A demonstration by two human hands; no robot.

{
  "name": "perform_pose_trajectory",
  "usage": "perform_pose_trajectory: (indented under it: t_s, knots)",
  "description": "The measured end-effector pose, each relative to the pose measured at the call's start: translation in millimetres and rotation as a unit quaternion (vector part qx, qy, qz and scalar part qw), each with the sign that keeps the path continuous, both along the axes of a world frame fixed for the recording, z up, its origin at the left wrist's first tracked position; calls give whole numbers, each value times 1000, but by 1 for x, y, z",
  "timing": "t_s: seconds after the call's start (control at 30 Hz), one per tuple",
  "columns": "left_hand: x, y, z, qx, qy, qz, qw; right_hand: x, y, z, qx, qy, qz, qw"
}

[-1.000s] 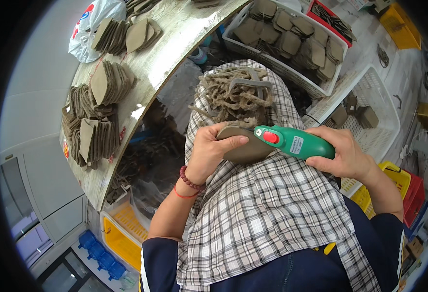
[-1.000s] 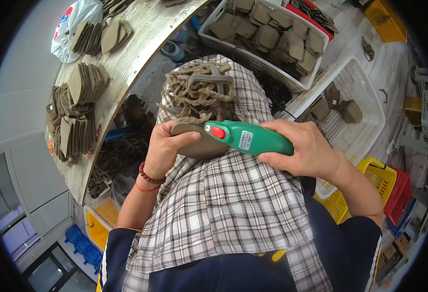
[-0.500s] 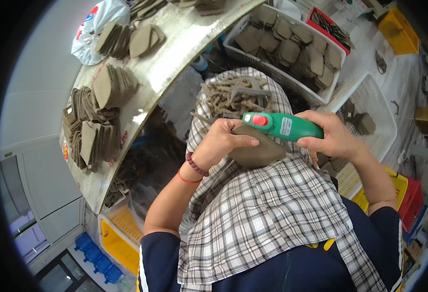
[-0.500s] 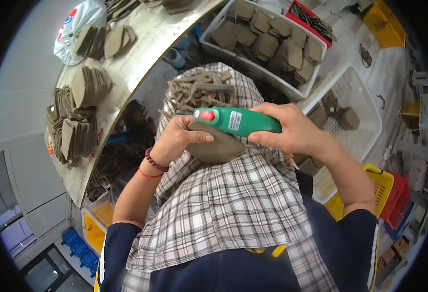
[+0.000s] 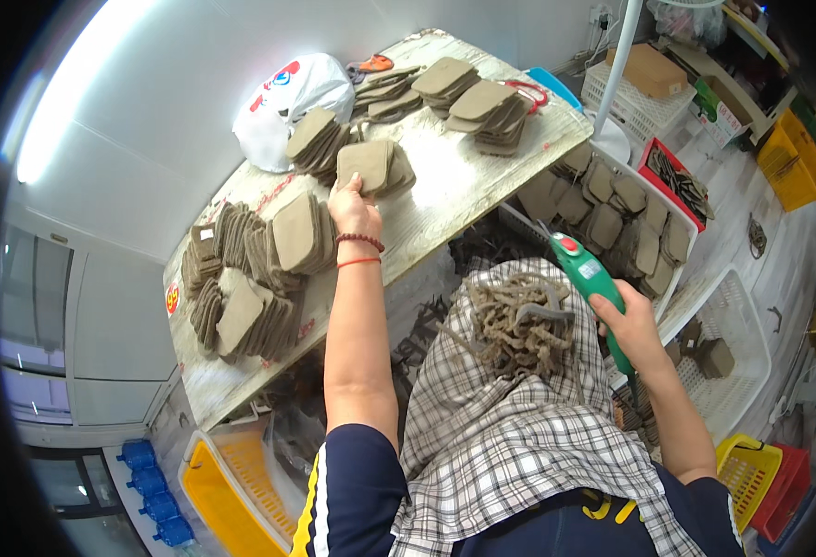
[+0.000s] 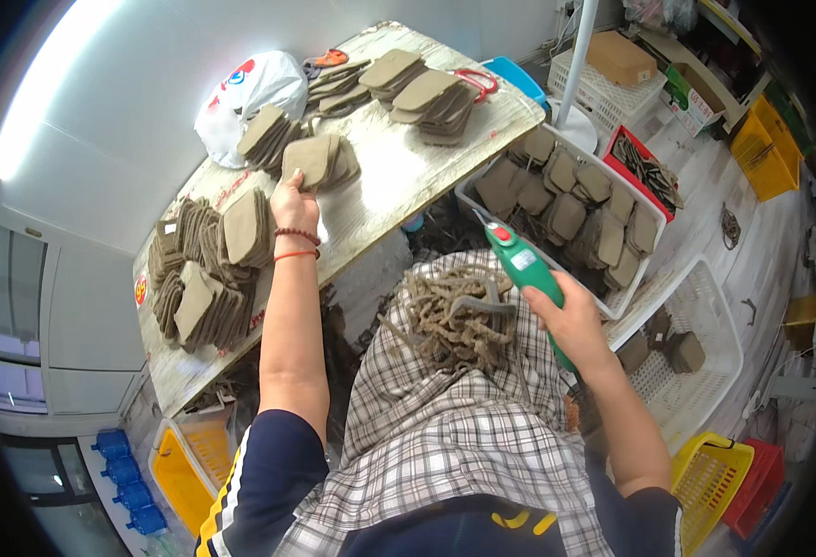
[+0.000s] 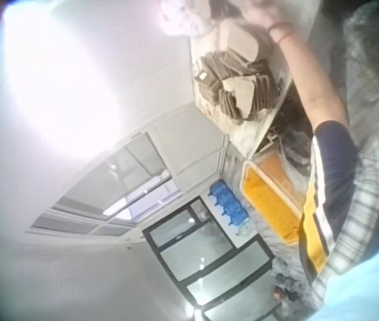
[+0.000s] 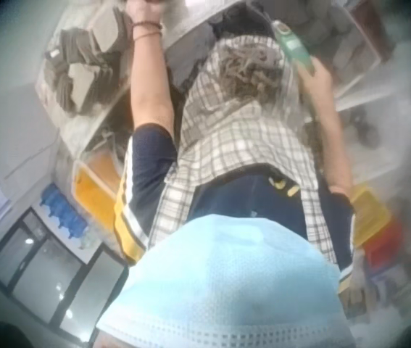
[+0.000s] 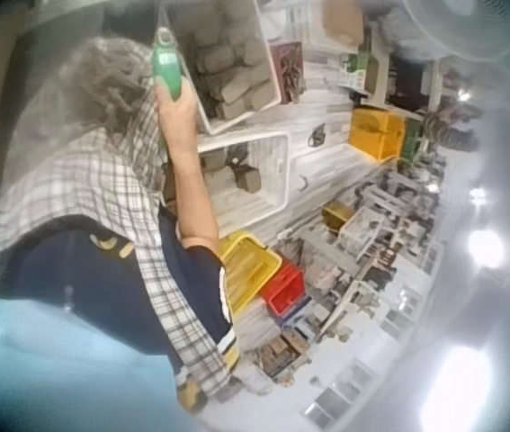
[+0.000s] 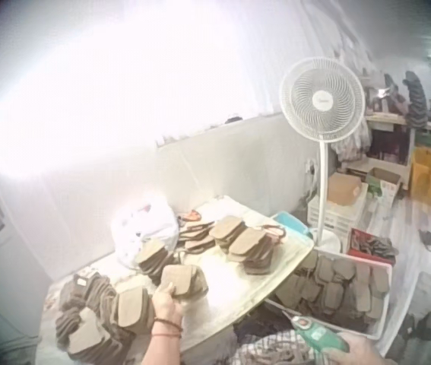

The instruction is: The person repeatedly picks up rectangular corduroy pads from a table, uses a green handheld rotary trimmer to trim the edges, and places the finished pads into a white basket. The process is repeated for multiple pads.

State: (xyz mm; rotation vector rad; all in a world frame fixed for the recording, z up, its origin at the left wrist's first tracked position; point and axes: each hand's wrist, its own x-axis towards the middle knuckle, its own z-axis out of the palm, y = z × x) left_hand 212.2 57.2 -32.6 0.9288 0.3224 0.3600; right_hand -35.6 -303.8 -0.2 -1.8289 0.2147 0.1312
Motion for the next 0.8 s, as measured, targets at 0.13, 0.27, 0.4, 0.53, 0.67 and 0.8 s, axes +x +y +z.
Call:
perform_pose_trajectory:
  t_s: [0.13,0.27,0.4,0.53,0.67,0.8]
  knots:
    - [13,-27,-23,490,34,133,861,61,22,0,-50,-12,30,998]
    - [15,8,-67,784,-13,102,613,134,70,5,-123,-29,121,985]
    - [4,2,-43,771,45,-8,635,207,128,-49,-245,-210,115,940]
    - [-15,-21,-31,760,-55,47,646,262,188,-71,-495,-179,63,848]
    - [-55,-76,-34,716,-118,-44,687,286,184,-68,-502,-163,89,844]
    - [-66,-83,-58,678,-100,-140,715,230,128,-49,-419,-315,91,846]
